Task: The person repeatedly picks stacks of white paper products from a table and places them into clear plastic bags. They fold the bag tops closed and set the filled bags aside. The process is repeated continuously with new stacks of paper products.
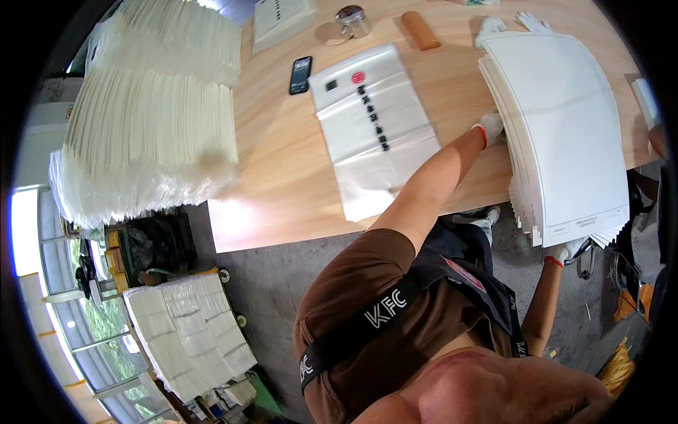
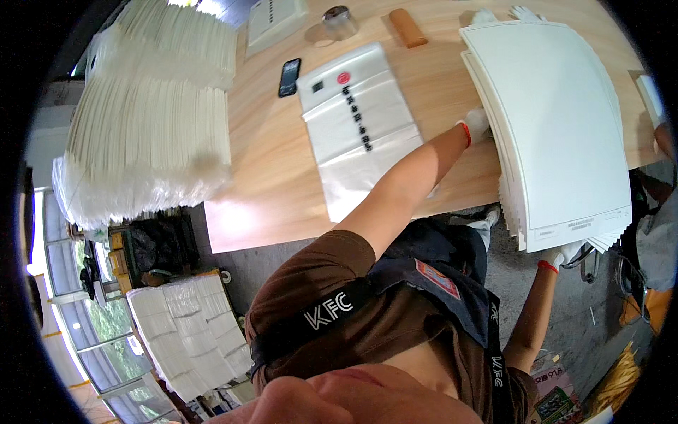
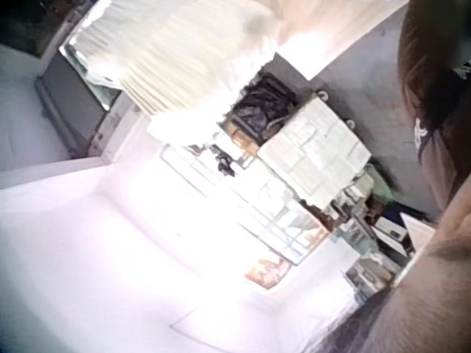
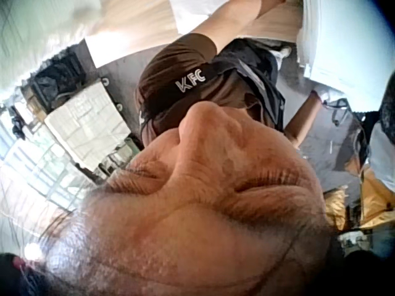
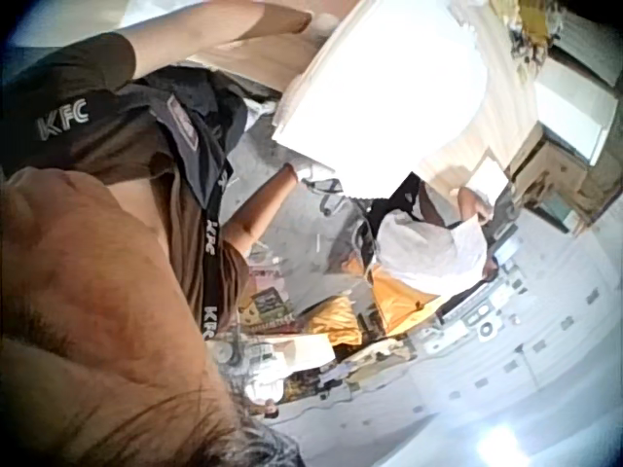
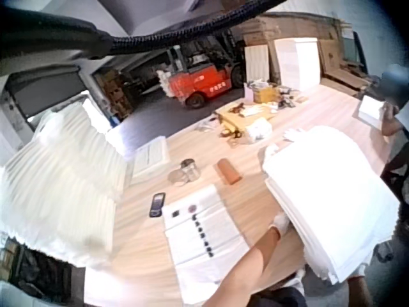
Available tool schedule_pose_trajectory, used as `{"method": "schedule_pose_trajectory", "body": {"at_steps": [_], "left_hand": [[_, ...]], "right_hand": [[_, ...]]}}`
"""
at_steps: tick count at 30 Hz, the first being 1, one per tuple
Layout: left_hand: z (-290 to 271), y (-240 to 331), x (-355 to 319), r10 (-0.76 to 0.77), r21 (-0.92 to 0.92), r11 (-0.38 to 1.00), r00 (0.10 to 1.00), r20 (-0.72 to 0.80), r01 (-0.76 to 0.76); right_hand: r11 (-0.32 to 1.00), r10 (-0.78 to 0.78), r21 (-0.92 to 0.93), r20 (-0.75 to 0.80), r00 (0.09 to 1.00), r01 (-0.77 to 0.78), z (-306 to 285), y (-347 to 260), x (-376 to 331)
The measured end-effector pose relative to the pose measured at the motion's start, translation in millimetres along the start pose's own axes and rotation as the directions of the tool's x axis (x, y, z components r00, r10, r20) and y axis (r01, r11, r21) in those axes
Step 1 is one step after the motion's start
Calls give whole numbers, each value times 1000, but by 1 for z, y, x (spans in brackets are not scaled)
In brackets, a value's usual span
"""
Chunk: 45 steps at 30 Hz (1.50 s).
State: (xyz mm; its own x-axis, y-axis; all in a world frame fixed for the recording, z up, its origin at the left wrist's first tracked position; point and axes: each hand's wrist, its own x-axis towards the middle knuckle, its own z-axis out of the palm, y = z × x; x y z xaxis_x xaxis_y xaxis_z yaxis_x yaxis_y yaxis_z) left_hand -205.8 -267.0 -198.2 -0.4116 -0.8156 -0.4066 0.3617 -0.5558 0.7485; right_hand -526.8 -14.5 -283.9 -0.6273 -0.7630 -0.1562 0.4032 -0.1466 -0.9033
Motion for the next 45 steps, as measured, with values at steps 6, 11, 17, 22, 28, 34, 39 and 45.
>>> {"method": "schedule_pose_trajectory", "body": {"at_steps": [6, 11, 17, 22, 28, 34, 39, 45], "left_hand": [[-59, 8, -152, 364, 324, 874, 930, 54, -361], [-167, 5, -312, 784, 998, 54, 617, -68, 42], [-206, 7, -370, 676, 817, 332, 486, -554, 470], [-197, -2, -352, 677, 816, 246, 509, -531, 524], [-186, -13, -362, 605, 793, 220, 559, -567, 567], [-132, -1, -340, 581, 957, -193, 811, -66, 216], [-154, 1, -304, 477, 988, -141, 879, 15, 60], [-190, 26, -285, 363, 938, 296, 929, 65, -181]], "right_hand": [[-178, 346, -937, 226, 911, 300, 117, -30, -106], [360, 647, -898, 436, 626, 253, 158, 3, -206], [267, 95, -621, 778, 622, 737, 302, 23, -209], [200, 205, -731, 682, 702, 652, 343, 63, -187], [368, 286, -695, 716, 636, 617, 312, 69, -188], [458, -37, -539, 783, 620, 707, 287, 23, -209], [518, 152, -650, 709, 689, 556, 249, 6, -242], [701, 614, -704, 514, 599, -114, 314, 12, -277]]}}
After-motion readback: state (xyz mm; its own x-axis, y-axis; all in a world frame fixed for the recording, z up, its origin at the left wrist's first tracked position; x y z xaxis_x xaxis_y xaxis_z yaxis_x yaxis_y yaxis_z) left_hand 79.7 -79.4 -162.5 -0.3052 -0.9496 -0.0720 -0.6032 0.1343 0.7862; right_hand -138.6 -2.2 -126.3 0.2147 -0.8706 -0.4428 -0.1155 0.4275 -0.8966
